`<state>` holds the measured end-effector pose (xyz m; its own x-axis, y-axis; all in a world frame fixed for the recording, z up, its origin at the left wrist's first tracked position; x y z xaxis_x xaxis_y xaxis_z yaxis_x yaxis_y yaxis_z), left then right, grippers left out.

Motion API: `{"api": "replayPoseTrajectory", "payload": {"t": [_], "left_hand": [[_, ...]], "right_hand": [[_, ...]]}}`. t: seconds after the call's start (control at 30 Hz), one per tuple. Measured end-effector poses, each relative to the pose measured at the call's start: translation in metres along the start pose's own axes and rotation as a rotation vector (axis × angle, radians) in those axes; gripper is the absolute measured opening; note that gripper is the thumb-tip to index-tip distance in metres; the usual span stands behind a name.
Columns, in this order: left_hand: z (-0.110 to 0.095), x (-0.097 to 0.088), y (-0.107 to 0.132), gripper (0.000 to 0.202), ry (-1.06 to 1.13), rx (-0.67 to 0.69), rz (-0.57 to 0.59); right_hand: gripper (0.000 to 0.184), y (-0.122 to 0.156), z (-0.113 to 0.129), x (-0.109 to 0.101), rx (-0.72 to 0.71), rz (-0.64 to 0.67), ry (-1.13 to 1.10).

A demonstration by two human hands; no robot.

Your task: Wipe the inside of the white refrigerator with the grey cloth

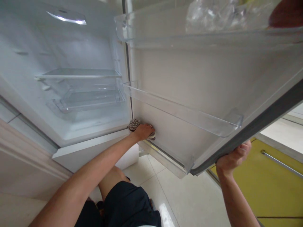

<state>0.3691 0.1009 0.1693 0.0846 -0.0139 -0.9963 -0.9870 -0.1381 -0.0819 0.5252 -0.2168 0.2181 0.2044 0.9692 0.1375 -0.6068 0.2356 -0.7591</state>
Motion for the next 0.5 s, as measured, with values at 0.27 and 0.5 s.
{"api": "replayPoseTrajectory", "payload": {"t": [0.27,0.5], "left_hand": [[0.032,-0.006,0.008,0.025,0.009,-0.116,-0.036],[0.026,-0.025,0.029,0.034,0.050,-0.175,-0.228]], "right_hand": [[0.054,-0.005,0.002,0.002,-0.028,0.044,-0.039],[0.056,-0.013,-0.014,0.004,-0.036,0.107,-0.030]]}}
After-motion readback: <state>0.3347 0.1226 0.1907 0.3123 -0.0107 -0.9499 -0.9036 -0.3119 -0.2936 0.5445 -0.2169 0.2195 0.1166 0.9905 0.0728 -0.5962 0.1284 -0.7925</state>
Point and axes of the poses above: each hand's wrist, its own y-axis away from the middle knuckle, its own x-axis out of the palm, z = x × y, the point moved 4 cm from there along -y, towards the middle knuckle, and after that the axes turned 6 degrees about y, right-handed, at the moved point
